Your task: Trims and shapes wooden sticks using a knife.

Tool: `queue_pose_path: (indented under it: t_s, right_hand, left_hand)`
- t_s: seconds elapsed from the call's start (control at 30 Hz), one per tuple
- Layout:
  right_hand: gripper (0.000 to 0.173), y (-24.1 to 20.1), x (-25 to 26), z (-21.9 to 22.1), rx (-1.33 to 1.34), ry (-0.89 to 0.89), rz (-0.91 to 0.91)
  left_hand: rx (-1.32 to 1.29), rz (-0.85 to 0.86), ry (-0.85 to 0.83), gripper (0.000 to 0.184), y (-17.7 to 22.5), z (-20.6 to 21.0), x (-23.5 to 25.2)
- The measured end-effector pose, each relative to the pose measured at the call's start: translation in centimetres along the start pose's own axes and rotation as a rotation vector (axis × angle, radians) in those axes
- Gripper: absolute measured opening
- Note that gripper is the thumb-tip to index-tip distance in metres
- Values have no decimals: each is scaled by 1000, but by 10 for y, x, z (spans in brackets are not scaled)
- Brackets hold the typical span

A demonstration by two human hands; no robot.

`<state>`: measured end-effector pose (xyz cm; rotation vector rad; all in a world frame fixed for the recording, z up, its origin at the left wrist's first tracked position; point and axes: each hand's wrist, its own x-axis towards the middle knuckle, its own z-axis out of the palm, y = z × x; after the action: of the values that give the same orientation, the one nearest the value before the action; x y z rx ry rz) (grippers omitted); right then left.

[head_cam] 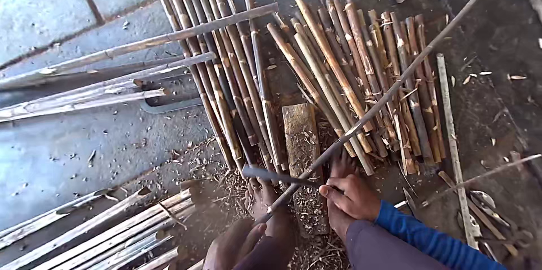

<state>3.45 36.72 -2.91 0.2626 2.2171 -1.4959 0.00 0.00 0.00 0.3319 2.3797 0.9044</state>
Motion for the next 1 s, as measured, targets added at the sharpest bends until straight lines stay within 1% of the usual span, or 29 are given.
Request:
queue_pose_path:
  t_s: [0.03, 0.07, 0.1, 0.13, 0.17, 0.2, 0.23, 0.27, 0.3, 0.33, 0.37, 0.4, 0.43, 0.47, 0.5, 0.53, 0.57, 0.6, 0.63, 0.67, 0.7, 0.73, 0.77, 0.8, 0.83, 0.87, 0.93, 0.97, 1.0]
  right_hand:
    - [52, -3, 2, -12, 25, 91, -3]
    - [48, -7, 4, -21, 142, 225, 24]
    - [49, -10, 7, -26, 262, 352, 36]
    - [51, -11, 8, -25, 307, 385, 21]
    - [52, -11, 5, -19, 226, 333, -19]
    - [52, -11, 0, -11, 69, 217, -64]
    - [56, -14, -3, -4, -72, 124, -107]
    - [57, -17, -3, -3, -120, 99, -101]
    - [54, -21, 0, -8, -67, 153, -53]
    - [51, -25, 5, -12, 60, 246, -6]
    - [51, -29, 8, -13, 150, 287, 11]
    - [50, -31, 9, -9, 132, 252, 4]
    - [52, -33, 7, -2, 53, 154, -3]
    - [60, -35, 6, 6, -21, 61, -23]
    - [63, -37, 7, 5, -70, 24, -18]
    - [58, -39, 12, -4, -41, 64, 16]
    - [52, -39, 17, -12, 66, 142, 37]
    - [50, -39, 20, -14, 132, 198, 33]
    - [51, -39, 21, -11, 136, 200, 39]
    - [54, -36, 22, -2, 99, 160, 60]
    - [59, -32, 18, 8, 81, 124, 79]
    - [58, -30, 15, 10, 73, 136, 83]
    - [51, -30, 16, 1, 65, 202, 68]
    - [44, -31, 18, -7, 128, 285, 56]
    - [43, -32, 17, -7, 169, 324, 63]
    - [45, -33, 16, -3, 123, 267, 68]
    - [55, -35, 10, 13, -75, 59, 20]
    - [57, -35, 9, 13, -99, 21, 10]
    - [53, -34, 11, 7, -49, 89, 24]
  left_hand:
    - [45, 23, 21, 43, 1, 0, 1]
    - [96, 52, 37, 46, 1, -2, -1]
    - [138, 86, 57, 50, 0, -4, -2]
    - [160, 110, 68, 52, 1, -7, -4]
    - [157, 131, 68, 53, 1, -11, -3]
    - [135, 157, 64, 51, 3, -15, -1]
    - [101, 188, 64, 48, 4, -17, 2]
    - [57, 216, 69, 44, 6, -19, 6]
    - [19, 228, 77, 40, 8, -21, 10]
    - [-9, 228, 88, 37, 11, -23, 11]
    - [-18, 223, 102, 36, 14, -25, 10]
    - [-15, 217, 120, 35, 17, -26, 10]
    - [-15, 211, 133, 36, 19, -27, 11]
    - [-22, 203, 140, 35, 21, -26, 12]
    - [-28, 199, 148, 35, 22, -25, 13]
    - [-29, 196, 161, 35, 22, -24, 15]
    - [-27, 189, 179, 35, 22, -24, 15]
    - [-16, 179, 196, 34, 22, -24, 11]
    - [-7, 166, 211, 35, 22, -25, 8]
    - [0, 153, 219, 37, 21, -25, 9]
    - [8, 137, 207, 39, 18, -25, 6]
    - [14, 133, 181, 41, 17, -26, 3]
    - [14, 135, 173, 41, 16, -25, 6]
    - [17, 136, 181, 41, 16, -24, 7]
    - [23, 138, 200, 40, 18, -23, 4]
    - [29, 141, 218, 40, 19, -22, 3]
    - [25, 136, 214, 41, 21, -24, 4]
    - [23, 132, 193, 42, 22, -25, 5]
    - [22, 129, 182, 42, 23, -26, 7]
